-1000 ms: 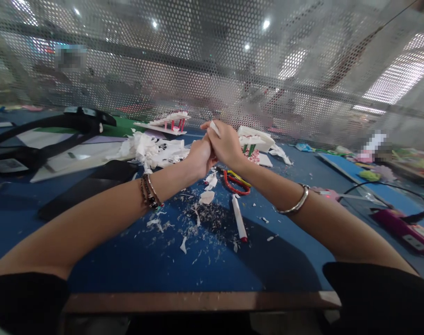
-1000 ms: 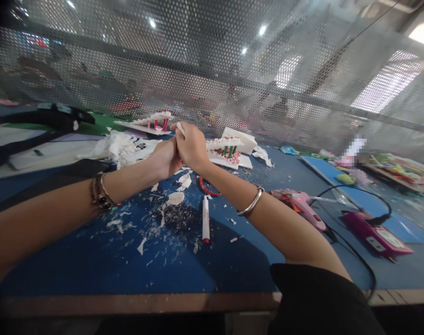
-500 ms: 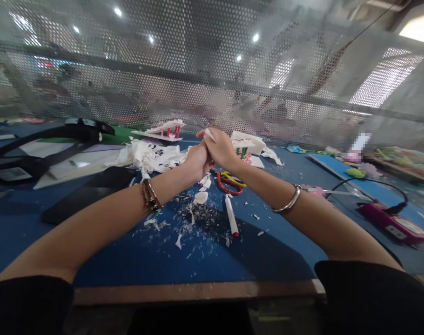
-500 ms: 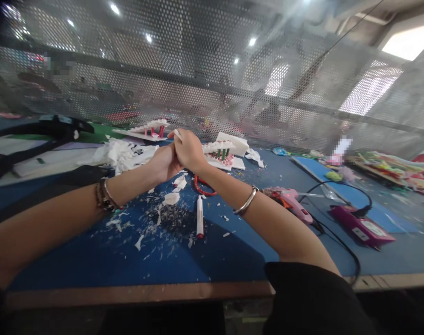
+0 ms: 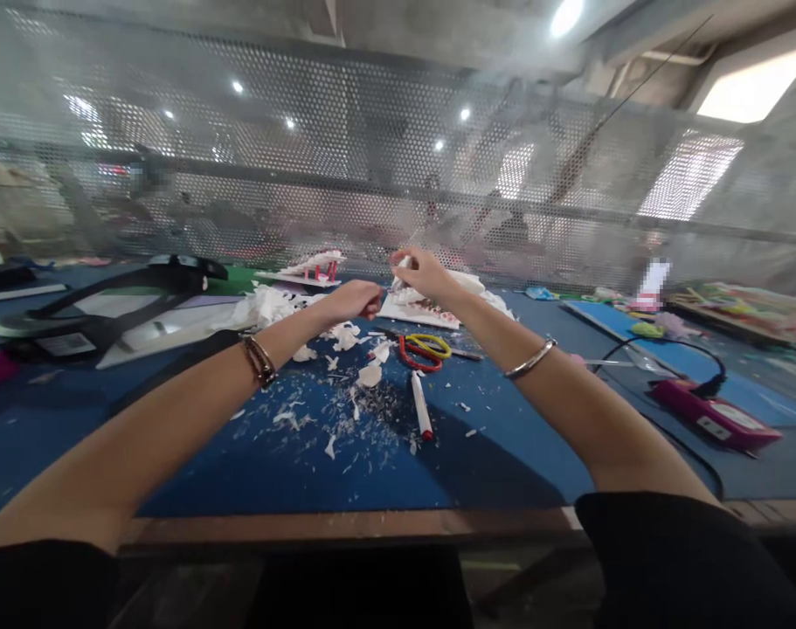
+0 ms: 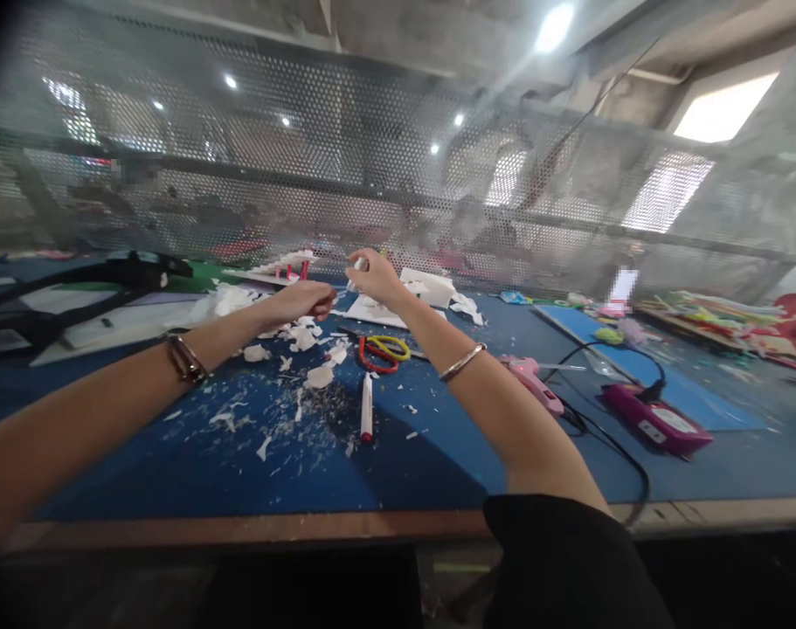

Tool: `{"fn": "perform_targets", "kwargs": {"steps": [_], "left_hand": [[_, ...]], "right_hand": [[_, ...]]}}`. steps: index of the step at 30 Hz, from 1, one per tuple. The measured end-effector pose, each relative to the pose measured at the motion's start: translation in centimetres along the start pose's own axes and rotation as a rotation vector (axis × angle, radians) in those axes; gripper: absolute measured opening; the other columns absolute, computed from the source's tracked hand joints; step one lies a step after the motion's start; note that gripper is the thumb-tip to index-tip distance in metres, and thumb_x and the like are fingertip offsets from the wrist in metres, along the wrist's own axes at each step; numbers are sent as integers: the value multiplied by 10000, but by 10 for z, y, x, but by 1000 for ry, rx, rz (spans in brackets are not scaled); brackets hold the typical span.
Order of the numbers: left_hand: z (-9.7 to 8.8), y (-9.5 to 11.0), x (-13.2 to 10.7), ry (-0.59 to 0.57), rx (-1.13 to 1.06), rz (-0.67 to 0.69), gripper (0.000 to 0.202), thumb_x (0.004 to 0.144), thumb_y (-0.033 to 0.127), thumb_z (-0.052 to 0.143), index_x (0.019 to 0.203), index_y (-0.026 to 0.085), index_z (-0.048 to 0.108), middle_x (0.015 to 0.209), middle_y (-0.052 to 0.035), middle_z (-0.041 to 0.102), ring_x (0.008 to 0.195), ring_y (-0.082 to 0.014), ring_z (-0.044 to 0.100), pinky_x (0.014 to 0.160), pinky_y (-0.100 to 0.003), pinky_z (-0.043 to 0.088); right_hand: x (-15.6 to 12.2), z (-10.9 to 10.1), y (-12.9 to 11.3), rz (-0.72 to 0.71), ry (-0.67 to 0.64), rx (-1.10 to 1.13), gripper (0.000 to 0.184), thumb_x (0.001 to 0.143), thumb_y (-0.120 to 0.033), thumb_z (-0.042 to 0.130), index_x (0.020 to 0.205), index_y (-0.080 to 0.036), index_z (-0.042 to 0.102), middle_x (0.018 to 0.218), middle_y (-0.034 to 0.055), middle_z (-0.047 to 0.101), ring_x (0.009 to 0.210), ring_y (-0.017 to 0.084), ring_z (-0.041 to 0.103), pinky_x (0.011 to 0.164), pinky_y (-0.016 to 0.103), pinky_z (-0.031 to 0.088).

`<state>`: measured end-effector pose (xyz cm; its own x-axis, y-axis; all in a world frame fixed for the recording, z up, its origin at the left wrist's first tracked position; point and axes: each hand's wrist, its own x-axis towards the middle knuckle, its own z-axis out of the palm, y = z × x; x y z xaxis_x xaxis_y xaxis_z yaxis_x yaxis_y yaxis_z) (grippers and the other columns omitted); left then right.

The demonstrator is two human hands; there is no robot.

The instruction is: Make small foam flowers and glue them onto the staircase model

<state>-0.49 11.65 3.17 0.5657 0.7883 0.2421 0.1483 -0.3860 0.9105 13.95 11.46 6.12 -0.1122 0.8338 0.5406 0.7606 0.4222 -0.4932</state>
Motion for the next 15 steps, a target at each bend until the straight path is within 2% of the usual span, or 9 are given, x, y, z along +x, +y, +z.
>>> {"fn": "perform_targets", "kwargs": {"steps": [3, 5, 7, 10, 12, 15], "left_hand": [[15, 5, -14, -101, 205, 160, 192, 823, 206, 419, 711, 151, 566, 581, 7, 532, 478, -85, 460, 499, -218, 388], [32, 8, -27, -212, 334, 267, 102, 714, 126, 531, 639, 181, 573, 481, 26, 493, 422, -87, 403, 452, -209, 319], [49, 10, -40, -351, 451, 361, 185, 614, 51, 576, 688, 218, 602, 524, 27, 547, 423, -92, 407, 451, -214, 296], [61, 8, -53, -505, 593, 466, 291, 599, -3, 538, 721, 248, 619, 620, 14, 607, 449, -101, 448, 461, -218, 294], [60, 5, -57, -552, 670, 505, 301, 623, -4, 513, 739, 250, 626, 685, -6, 628, 468, -107, 470, 467, -222, 298], [48, -2, -57, -551, 752, 525, 319, 649, 13, 499, 816, 252, 627, 720, -31, 638, 479, -114, 477, 474, -228, 302]], "right_hand": [[6, -7, 1, -23, -27, -10, 271, 635, -141, 484, 900, -106, 530, 580, -41, 433, 532, 99, 416, 544, 235, 365], [10, -10, -1, -42, -60, -23, 256, 617, -115, 485, 866, -115, 543, 562, -46, 422, 522, 95, 404, 528, 228, 355], [14, -13, -3, -66, -88, -38, 236, 608, -106, 488, 833, -123, 555, 564, -42, 430, 522, 93, 399, 522, 225, 346], [16, -17, -5, -108, -97, -61, 225, 595, -116, 506, 813, -129, 558, 622, -22, 467, 562, 97, 409, 550, 230, 343], [15, -18, -4, -133, -99, -70, 224, 591, -132, 522, 814, -127, 551, 663, -9, 488, 585, 100, 415, 567, 236, 342], [12, -20, -3, -170, -115, -73, 176, 590, -167, 552, 760, -121, 540, 680, 5, 511, 589, 101, 421, 579, 246, 342]]}}
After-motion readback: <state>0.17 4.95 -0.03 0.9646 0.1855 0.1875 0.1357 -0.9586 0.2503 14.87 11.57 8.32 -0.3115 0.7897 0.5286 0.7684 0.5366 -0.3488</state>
